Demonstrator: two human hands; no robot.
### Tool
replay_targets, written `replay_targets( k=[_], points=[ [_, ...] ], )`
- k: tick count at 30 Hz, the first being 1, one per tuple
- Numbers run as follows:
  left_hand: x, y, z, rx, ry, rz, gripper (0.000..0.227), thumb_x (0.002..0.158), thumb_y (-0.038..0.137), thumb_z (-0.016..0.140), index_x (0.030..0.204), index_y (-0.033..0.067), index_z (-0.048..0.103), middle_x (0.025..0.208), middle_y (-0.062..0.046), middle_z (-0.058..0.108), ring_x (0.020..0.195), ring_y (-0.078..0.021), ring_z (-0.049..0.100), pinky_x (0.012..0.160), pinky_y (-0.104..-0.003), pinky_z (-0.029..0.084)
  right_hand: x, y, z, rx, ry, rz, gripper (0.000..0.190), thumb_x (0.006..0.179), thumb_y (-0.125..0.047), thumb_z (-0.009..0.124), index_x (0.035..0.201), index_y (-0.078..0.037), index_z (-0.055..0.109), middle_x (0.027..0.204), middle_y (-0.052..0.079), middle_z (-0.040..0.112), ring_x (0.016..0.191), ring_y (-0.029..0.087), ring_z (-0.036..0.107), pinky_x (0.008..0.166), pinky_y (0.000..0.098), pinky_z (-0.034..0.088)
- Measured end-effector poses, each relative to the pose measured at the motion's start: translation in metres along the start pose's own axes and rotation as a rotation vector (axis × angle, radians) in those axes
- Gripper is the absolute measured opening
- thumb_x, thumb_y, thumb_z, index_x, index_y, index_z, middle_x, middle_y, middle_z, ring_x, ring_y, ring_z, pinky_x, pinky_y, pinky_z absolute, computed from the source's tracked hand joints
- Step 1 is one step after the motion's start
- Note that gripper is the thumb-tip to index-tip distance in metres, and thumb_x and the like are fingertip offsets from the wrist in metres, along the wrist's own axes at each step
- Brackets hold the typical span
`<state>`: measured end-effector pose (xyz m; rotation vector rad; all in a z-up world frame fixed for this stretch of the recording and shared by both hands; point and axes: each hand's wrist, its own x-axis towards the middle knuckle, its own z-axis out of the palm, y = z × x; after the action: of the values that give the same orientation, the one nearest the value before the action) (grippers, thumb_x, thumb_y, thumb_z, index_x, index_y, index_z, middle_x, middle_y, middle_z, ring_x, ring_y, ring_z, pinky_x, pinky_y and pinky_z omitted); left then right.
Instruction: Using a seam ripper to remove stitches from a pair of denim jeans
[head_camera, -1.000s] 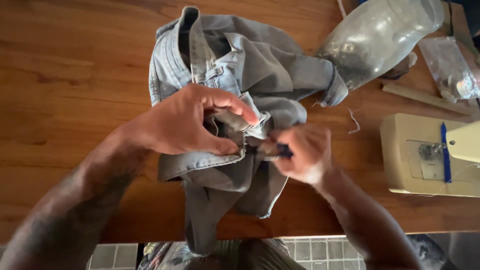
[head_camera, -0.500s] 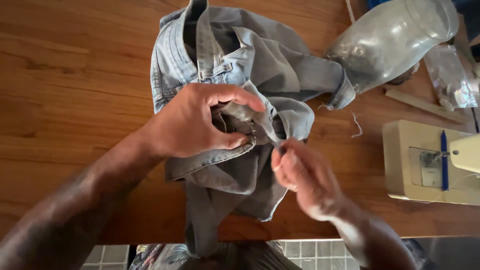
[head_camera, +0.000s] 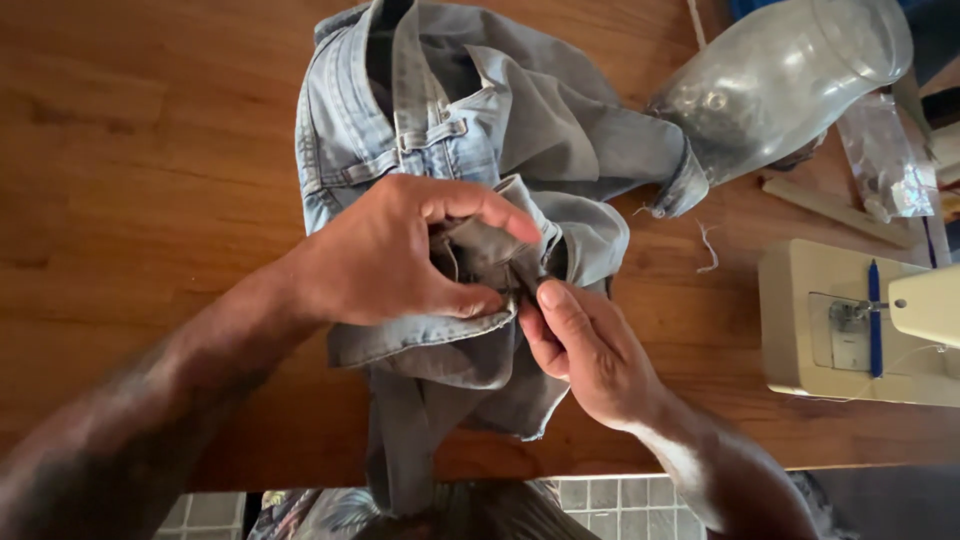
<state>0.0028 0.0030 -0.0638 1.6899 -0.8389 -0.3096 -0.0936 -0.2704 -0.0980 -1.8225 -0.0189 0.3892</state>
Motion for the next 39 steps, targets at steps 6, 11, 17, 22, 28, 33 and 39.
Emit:
replay_targets(
  k=[6,11,17,22,28,33,39],
  points=[
    [0.001,0.001,-0.002,-0.016,0.01,0.032,0.057,0.084,0.011,0.104,0.136,0.0156,0.082,0.14,-0.004,0.088,0.123,-0.0116,0.085,0.104,-0.023,0.066,0.002,0.009,0.002,0.152,0.072,0.103,0.054,0.123,-0.044,0.054,0.079,-0.012,0.052,0.069,-0.002,0.048,0.061,0.008,0.052,0.055,0.0196,0.039],
    [0.001,0.002,-0.005,-0.083,0.008,-0.021,0.056,0.082,0.009,0.103,0.134,0.0166,0.083,0.14,-0.002,0.088,0.129,-0.0115,0.084,0.114,-0.024,0.063,0.003,-0.006,0.005,0.058,0.001,0.02,0.055,0.122,-0.047,0.048,0.078,-0.014,0.05,0.063,-0.003,0.043,0.055,0.008,0.042,0.052,0.023,0.031],
    [0.002,0.004,-0.01,-0.183,-0.045,-0.1,0.057,0.082,0.007,0.102,0.136,0.0154,0.083,0.137,-0.002,0.089,0.112,-0.0077,0.086,0.091,-0.018,0.073,0.001,-0.014,0.009,-0.009,0.007,-0.014,0.053,0.122,-0.042,0.047,0.076,-0.016,0.046,0.059,-0.003,0.041,0.053,0.009,0.038,0.05,0.0261,0.028],
    [0.003,0.003,-0.012,-0.166,-0.023,-0.09,0.057,0.083,0.008,0.1,0.137,0.0149,0.083,0.139,-0.002,0.088,0.12,-0.0091,0.086,0.099,-0.02,0.072,-0.001,-0.009,0.01,0.214,0.12,0.124,0.05,0.124,-0.031,0.058,0.08,-0.016,0.039,0.081,-0.004,0.036,0.078,0.004,0.045,0.076,0.0175,0.056],
    [0.002,-0.001,-0.013,-0.112,-0.028,-0.053,0.06,0.082,0.013,0.104,0.138,0.0188,0.083,0.144,-0.002,0.087,0.139,-0.0136,0.08,0.125,-0.029,0.059,0.004,-0.008,0.015,0.167,0.098,0.115,0.048,0.124,-0.037,0.056,0.082,-0.016,0.046,0.08,-0.003,0.042,0.079,0.004,0.051,0.076,0.02,0.059],
    [0.001,0.003,-0.009,-0.214,-0.041,-0.097,0.057,0.082,0.006,0.101,0.135,0.0157,0.083,0.138,-0.002,0.088,0.128,-0.0122,0.086,0.112,-0.024,0.07,0.009,-0.012,0.021,0.135,0.061,0.076,0.051,0.124,-0.04,0.05,0.08,-0.014,0.047,0.065,0.002,0.042,0.054,0.014,0.047,0.052,0.0283,0.033],
    [0.0,0.002,-0.011,-0.231,-0.06,-0.138,0.055,0.085,0.004,0.099,0.136,0.0159,0.082,0.147,-0.003,0.085,0.049,0.0052,0.054,0.042,-0.011,0.052,0.021,0.005,0.035,0.22,0.16,0.018,0.052,0.12,-0.038,0.055,0.077,-0.016,0.037,0.064,-0.001,0.032,0.053,0.011,0.033,0.048,0.0291,0.026]
  ],
)
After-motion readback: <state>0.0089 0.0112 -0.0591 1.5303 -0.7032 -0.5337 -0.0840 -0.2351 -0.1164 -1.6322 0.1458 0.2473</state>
